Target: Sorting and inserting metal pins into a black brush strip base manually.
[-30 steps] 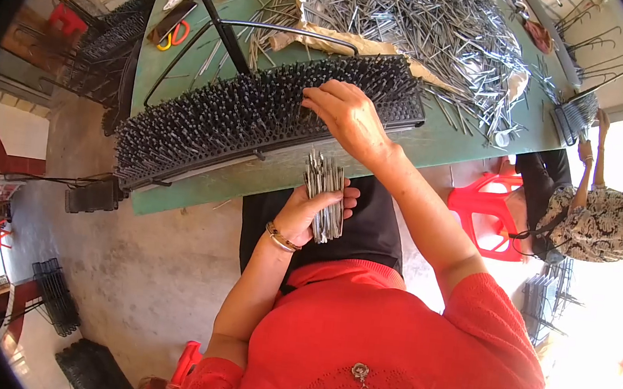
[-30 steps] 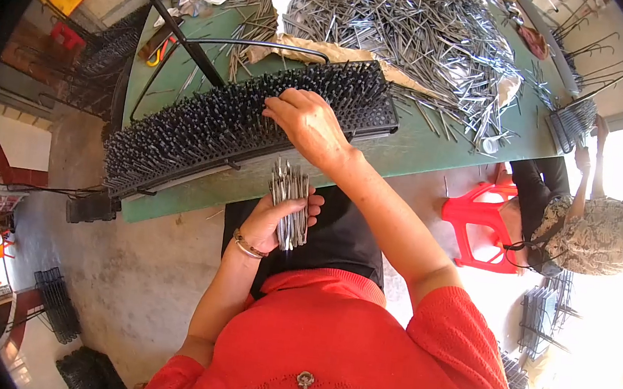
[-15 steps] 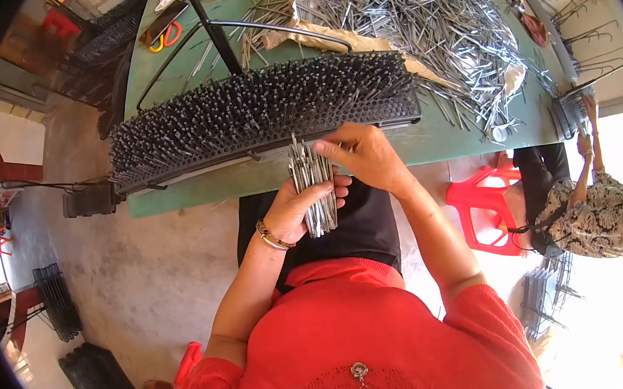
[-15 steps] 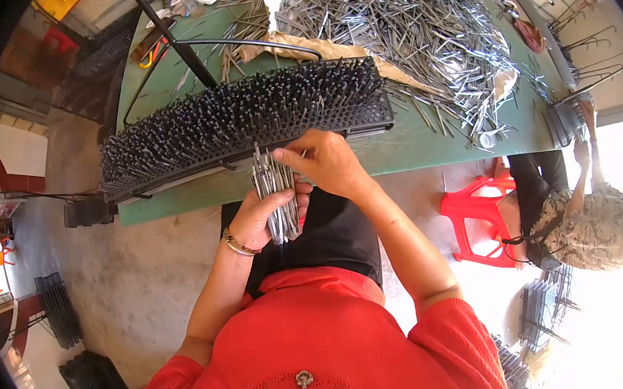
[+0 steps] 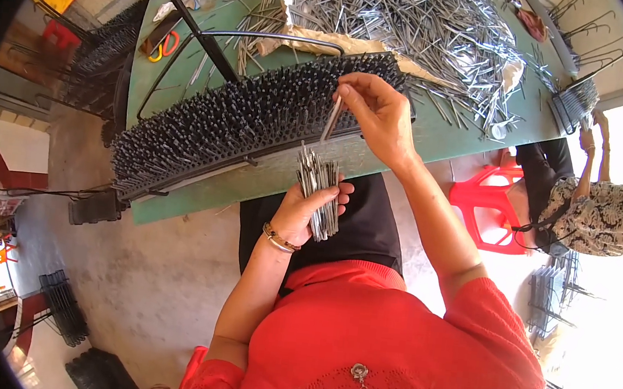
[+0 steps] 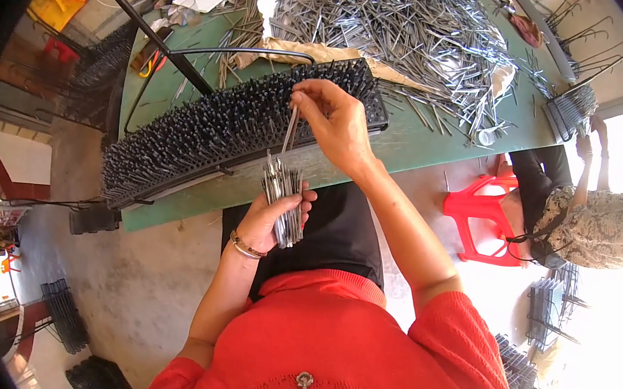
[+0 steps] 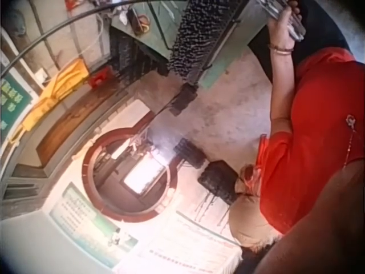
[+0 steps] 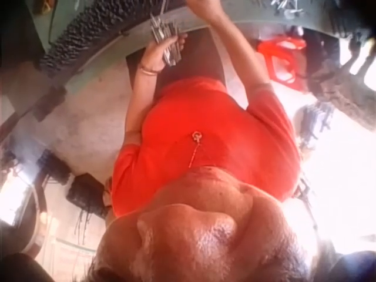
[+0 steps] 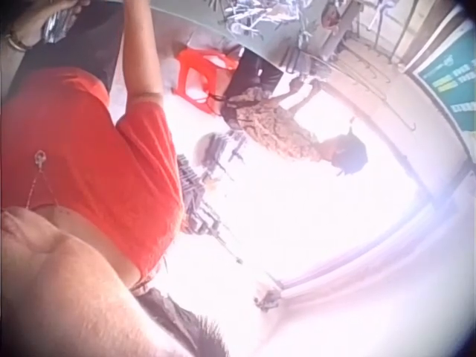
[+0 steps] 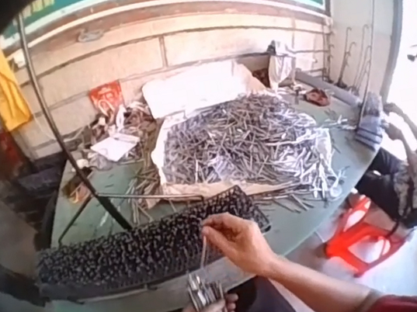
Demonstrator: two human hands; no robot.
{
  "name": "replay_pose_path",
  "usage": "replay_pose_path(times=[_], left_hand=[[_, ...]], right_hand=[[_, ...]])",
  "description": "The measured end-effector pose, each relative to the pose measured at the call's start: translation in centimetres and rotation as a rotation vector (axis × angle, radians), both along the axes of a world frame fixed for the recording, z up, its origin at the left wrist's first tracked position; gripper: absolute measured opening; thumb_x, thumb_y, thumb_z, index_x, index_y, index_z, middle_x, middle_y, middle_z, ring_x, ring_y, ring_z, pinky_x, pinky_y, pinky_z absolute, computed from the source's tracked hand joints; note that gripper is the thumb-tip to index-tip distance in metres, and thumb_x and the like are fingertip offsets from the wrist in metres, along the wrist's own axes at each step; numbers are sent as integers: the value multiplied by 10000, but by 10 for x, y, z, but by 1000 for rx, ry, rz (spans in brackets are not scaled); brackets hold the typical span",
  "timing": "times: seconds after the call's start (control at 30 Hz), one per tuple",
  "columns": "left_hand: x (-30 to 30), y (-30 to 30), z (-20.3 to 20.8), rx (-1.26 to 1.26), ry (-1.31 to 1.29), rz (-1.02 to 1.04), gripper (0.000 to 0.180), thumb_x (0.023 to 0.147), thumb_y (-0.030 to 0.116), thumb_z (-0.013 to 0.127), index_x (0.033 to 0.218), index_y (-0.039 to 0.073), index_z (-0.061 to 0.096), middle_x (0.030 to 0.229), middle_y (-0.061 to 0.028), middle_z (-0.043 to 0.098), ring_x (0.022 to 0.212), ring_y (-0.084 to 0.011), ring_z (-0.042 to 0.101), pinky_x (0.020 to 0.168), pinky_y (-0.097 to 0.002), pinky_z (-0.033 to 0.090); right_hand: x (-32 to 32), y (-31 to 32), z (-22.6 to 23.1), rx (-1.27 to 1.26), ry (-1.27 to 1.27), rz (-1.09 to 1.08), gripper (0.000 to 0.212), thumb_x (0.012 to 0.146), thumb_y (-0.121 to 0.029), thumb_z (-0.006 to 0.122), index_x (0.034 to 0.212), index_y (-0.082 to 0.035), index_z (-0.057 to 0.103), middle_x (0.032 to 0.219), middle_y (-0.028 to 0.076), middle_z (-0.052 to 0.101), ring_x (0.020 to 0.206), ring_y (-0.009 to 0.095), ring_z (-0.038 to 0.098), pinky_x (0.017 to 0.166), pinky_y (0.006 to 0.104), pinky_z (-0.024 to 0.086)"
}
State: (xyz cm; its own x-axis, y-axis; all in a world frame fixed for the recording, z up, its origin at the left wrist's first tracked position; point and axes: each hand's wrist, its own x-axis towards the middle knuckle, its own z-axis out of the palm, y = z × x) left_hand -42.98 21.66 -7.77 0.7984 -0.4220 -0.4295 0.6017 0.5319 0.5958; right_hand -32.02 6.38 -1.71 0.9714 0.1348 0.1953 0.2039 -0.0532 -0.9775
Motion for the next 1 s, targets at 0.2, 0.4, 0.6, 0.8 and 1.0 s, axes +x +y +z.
replay_pose_path(times=[0.2, 0.4, 0.6, 0.8, 1.0], left_hand=[[-2, 0, 1, 1, -3, -17, 291, 856, 74, 607, 1134, 18, 546, 1020, -116, 642, 854, -154, 623, 733, -295, 543], [-4, 2, -5, -20, 0, -15, 325, 850, 81, 615, 1155, 6, 531, 1047, -129, 636, 895, -171, 625, 764, -311, 544], [-3, 0, -1, -45, 14, -18, 341, 851, 73, 606, 1172, -6, 524, 1094, -149, 624, 952, -200, 626, 803, -323, 540], [-3, 0, -1, -27, 20, -37, 329, 866, 76, 581, 1180, 1, 522, 1109, -149, 622, 942, -177, 629, 776, -299, 544], [-3, 5, -3, -25, 47, -26, 309, 859, 71, 591, 1154, -5, 533, 1099, -152, 623, 951, -197, 628, 804, -321, 538]], right_hand=[[13, 13, -10, -208, -244, -130, 174, 876, -95, 631, 1022, 0, 625, 827, 44, 671, 746, 76, 609, 675, 227, 491], [9, 19, -12, -229, -352, -179, 167, 844, -80, 660, 996, -15, 638, 821, 64, 673, 713, 107, 620, 654, 250, 491], [6, 23, -14, -305, -458, -161, 178, 827, -69, 672, 996, -27, 632, 828, 85, 665, 701, 145, 633, 644, 266, 496], [5, 27, -29, -457, -656, -76, 182, 799, -42, 673, 977, -41, 634, 845, 92, 639, 723, 258, 626, 638, 322, 507], [5, 23, -25, -521, -745, -112, 166, 770, -53, 684, 934, -37, 661, 902, 87, 637, 820, 272, 612, 717, 353, 487]])
